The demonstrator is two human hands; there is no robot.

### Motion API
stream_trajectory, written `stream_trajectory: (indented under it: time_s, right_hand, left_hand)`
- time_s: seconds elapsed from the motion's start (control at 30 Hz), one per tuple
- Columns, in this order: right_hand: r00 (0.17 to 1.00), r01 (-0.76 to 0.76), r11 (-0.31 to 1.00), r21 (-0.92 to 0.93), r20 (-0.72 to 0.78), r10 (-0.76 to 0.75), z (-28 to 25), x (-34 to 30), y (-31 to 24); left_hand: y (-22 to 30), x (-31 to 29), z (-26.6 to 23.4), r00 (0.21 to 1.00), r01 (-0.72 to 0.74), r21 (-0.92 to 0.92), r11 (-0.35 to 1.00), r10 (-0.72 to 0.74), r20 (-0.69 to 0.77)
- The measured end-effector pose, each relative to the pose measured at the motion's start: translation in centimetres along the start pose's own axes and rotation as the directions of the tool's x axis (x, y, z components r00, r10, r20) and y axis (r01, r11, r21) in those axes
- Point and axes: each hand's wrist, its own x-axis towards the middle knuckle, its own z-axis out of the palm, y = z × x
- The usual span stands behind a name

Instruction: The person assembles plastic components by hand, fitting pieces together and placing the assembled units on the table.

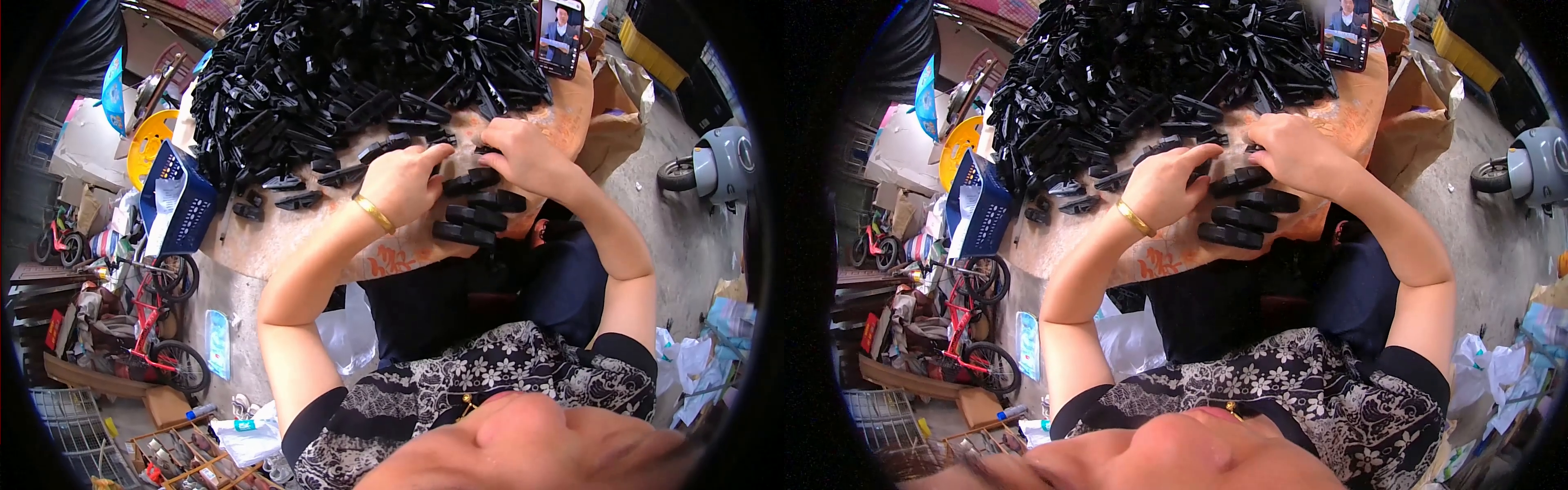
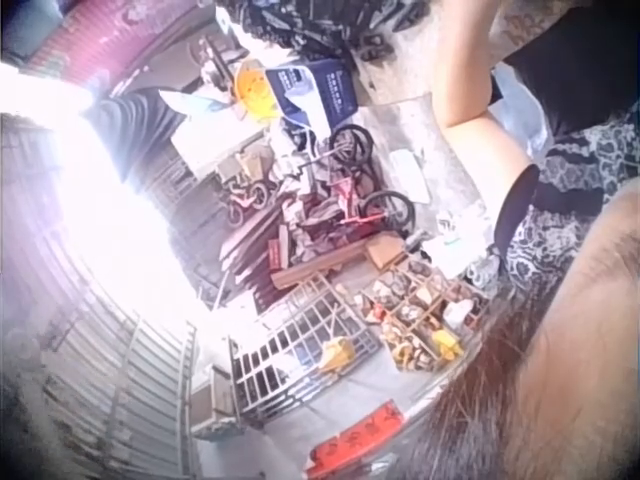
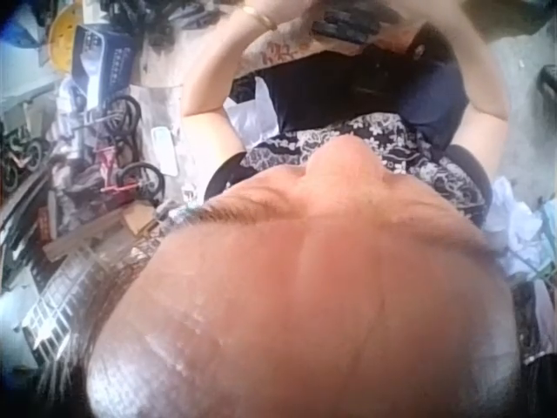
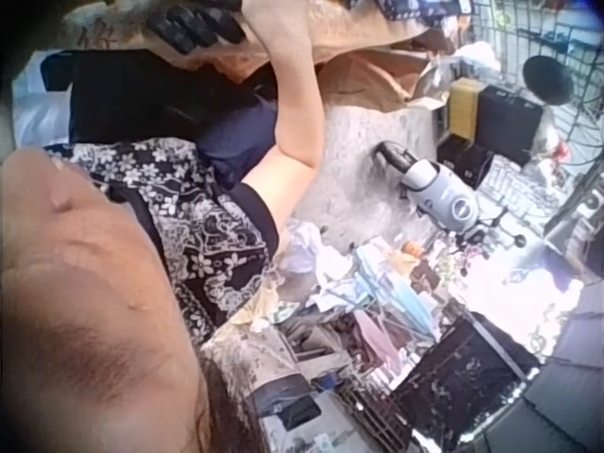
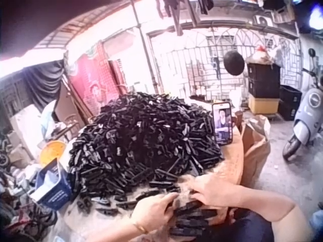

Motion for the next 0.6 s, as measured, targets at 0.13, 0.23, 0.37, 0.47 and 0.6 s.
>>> stream_trajectory:
  time_s: [0.13, 0.23, 0.37, 0.47, 0.6]
  right_hand:
    - [0.997, -0.009, 0.999, 0.033, 0.083, 0.006, -0.8, 0.1, -0.5]
    - [0.984, 0.052, 0.986, 0.160, 0.158, -0.078, -1.3, 0.2, -1.6]
    - [0.984, 0.097, 0.988, 0.121, 0.136, -0.114, -1.0, -0.4, -1.3]
    - [0.996, 0.061, 0.998, 0.024, 0.068, -0.063, -1.0, -0.2, -0.9]
    - [0.994, 0.090, 0.995, 0.046, -0.068, -0.086, -1.1, 0.5, -0.5]
  left_hand:
    - [-0.2, 0.6, 0.0, 0.990, 0.108, -0.112, 0.988, -0.117, -0.075]
    - [-2.0, 1.0, -0.5, 0.986, 0.148, -0.340, 0.929, -0.166, -0.024]
    - [-2.1, 0.7, -0.7, 0.989, 0.146, -0.242, 0.959, -0.146, 0.017]
    - [-1.8, 0.4, -0.4, 0.994, 0.045, -0.140, 0.989, -0.058, -0.090]
    - [-0.9, 0.6, 0.6, 0.991, 0.026, -0.179, 0.984, -0.048, -0.121]
